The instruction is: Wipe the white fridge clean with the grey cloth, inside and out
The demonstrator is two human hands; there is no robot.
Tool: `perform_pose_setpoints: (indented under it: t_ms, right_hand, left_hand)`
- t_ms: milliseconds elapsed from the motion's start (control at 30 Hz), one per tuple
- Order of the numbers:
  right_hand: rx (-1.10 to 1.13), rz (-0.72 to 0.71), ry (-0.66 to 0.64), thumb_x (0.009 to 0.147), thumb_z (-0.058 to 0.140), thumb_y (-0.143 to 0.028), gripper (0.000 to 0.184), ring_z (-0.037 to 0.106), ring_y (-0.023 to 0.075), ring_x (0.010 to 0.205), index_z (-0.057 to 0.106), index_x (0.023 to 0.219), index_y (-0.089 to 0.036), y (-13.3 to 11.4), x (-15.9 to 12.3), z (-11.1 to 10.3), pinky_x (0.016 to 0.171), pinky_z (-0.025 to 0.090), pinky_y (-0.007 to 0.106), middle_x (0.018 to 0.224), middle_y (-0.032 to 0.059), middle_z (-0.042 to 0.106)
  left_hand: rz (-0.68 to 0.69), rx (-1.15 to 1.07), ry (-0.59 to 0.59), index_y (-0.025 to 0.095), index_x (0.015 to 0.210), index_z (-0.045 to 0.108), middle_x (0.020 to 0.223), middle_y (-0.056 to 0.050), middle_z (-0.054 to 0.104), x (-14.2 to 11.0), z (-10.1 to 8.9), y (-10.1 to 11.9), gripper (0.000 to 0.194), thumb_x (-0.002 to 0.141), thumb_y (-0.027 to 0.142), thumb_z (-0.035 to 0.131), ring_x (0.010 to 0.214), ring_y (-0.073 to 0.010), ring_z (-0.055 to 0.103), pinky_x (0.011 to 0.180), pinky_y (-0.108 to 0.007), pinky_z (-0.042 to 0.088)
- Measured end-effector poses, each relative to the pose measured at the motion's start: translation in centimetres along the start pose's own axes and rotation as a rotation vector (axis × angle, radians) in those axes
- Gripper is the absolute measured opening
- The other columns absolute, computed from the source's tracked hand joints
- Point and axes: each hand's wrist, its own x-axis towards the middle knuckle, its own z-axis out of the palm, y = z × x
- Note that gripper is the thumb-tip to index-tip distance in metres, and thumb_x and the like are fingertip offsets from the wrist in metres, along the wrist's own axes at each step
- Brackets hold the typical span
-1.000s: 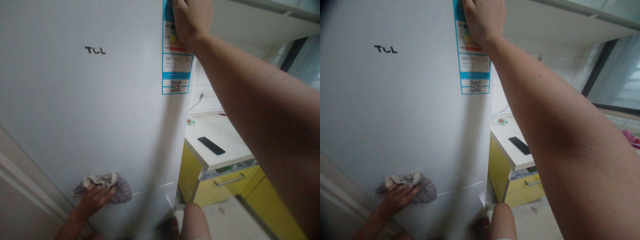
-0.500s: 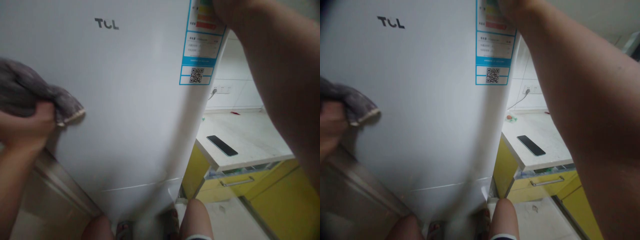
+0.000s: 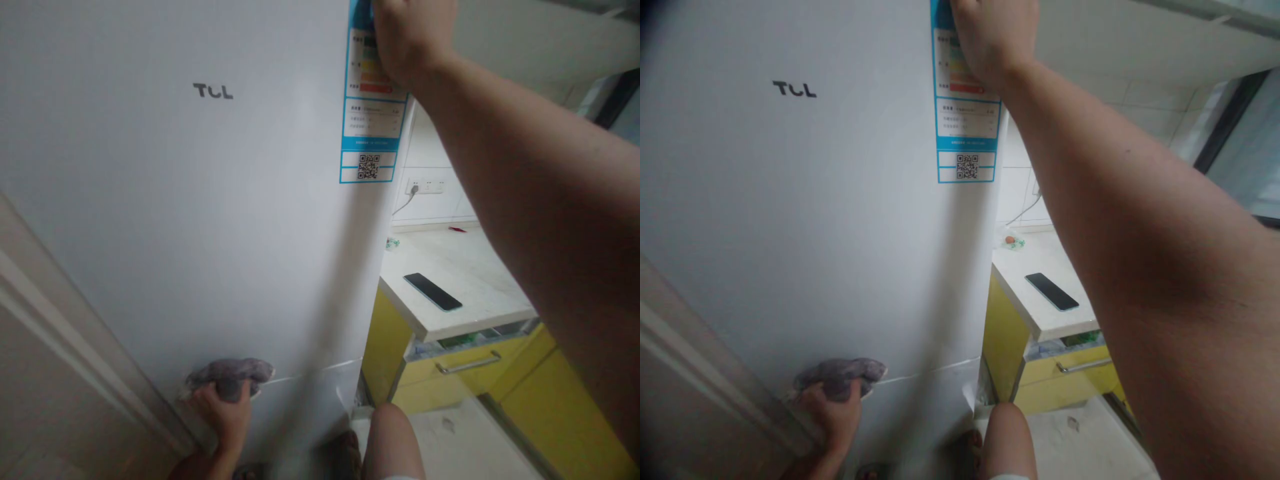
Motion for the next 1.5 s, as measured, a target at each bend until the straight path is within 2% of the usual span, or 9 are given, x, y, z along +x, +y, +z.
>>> perform_pose_setpoints:
  t_ms: [300,500,600,700,833,1000,1167,1333,1500]
  right_hand:
    - [-0.160,-0.246,0.091,0.122,0.040,-0.035,0.027,0.060,0.0291,0.126,0.057,0.105,-0.023,0.2,-0.8,0.4,0.109,0.041,0.043,0.128,0.0087,0.072]
    - [-0.151,-0.391,0.079,0.120,0.041,-0.038,0.028,0.062,0.0265,0.123,0.062,0.112,-0.022,1.5,-1.1,-0.4,0.104,0.042,0.038,0.128,0.0098,0.073]
    - [-0.171,-0.443,0.048,0.120,0.041,-0.043,0.036,0.066,0.0267,0.124,0.068,0.118,-0.019,1.9,-0.6,-0.7,0.101,0.043,0.037,0.127,0.0104,0.074]
    - [-0.187,-0.372,0.060,0.120,0.040,-0.046,0.042,0.071,0.0290,0.116,0.071,0.107,-0.021,1.7,-0.2,-0.8,0.094,0.044,0.038,0.117,0.0083,0.078]
    - [-0.163,-0.334,0.093,0.120,0.040,-0.049,0.048,0.072,0.0261,0.106,0.072,0.097,-0.022,1.3,-0.1,-0.7,0.089,0.043,0.038,0.108,0.0045,0.079]
    - [-0.151,-0.277,0.024,0.120,0.045,-0.043,0.037,0.068,0.0201,0.112,0.075,0.109,-0.024,0.9,-0.1,-0.5,0.096,0.045,0.036,0.118,0.0007,0.078]
    - [-0.162,-0.226,0.038,0.121,0.044,-0.036,0.030,0.064,0.0171,0.120,0.070,0.112,-0.026,0.3,-0.7,-0.2,0.103,0.047,0.033,0.123,-0.0016,0.076]
    - [-0.156,-0.209,0.024,0.121,0.044,-0.034,0.024,0.060,0.0163,0.124,0.065,0.111,-0.026,0.1,-1.4,-0.3,0.109,0.044,0.033,0.125,-0.0031,0.073]
    - [-0.114,-0.239,0.090,0.123,0.043,-0.031,0.026,0.060,0.0162,0.126,0.068,0.119,-0.023,-0.2,-1.2,-0.5,0.111,0.041,0.031,0.127,-0.0017,0.072]
  left_hand:
    - [0.664,-0.148,0.135,0.030,0.109,0.074,0.096,0.006,0.073,19.0,1.6,9.8,0.016,0.102,0.031,0.059,0.076,-0.0157,0.071,0.079,-0.036,0.051]
    - [0.391,-0.097,0.442,0.003,0.129,0.070,0.152,-0.011,0.061,40.0,-8.3,16.3,0.064,0.103,0.055,0.046,0.149,-0.0401,0.054,0.111,-0.068,0.039]
    - [0.662,-0.042,0.323,-0.017,0.113,0.062,0.159,-0.018,0.049,45.5,-11.0,19.6,0.088,0.098,0.055,0.014,0.156,-0.0422,0.042,0.111,-0.069,0.032]
    - [0.908,0.000,0.157,-0.008,0.112,0.070,0.168,-0.019,0.047,43.8,-8.7,22.9,0.059,0.102,0.042,0.040,0.160,-0.0384,0.038,0.122,-0.064,0.030]
    - [1.253,-0.109,-0.121,0.010,0.145,0.068,0.167,-0.014,0.058,31.7,-1.6,24.5,0.042,0.106,0.022,0.061,0.160,-0.0269,0.047,0.137,-0.046,0.031]
    - [1.297,-0.140,-0.187,0.021,0.139,0.077,0.148,-0.002,0.075,13.5,4.5,22.3,0.048,0.115,0.016,0.037,0.137,-0.0110,0.069,0.113,-0.016,0.052]
    - [1.244,-0.147,-0.166,0.039,0.128,0.084,0.136,0.005,0.081,3.7,6.9,18.7,0.046,0.109,0.022,0.046,0.122,-0.0136,0.079,0.091,-0.018,0.066]
    - [1.138,-0.122,-0.096,0.042,0.135,0.081,0.149,0.006,0.074,3.7,7.2,14.5,0.042,0.105,0.030,0.055,0.136,-0.0215,0.072,0.102,-0.036,0.066]
    - [0.710,-0.028,0.259,0.033,0.152,0.069,0.156,-0.009,0.069,16.2,1.4,12.4,0.054,0.100,0.021,0.071,0.143,-0.0336,0.065,0.129,-0.065,0.033]
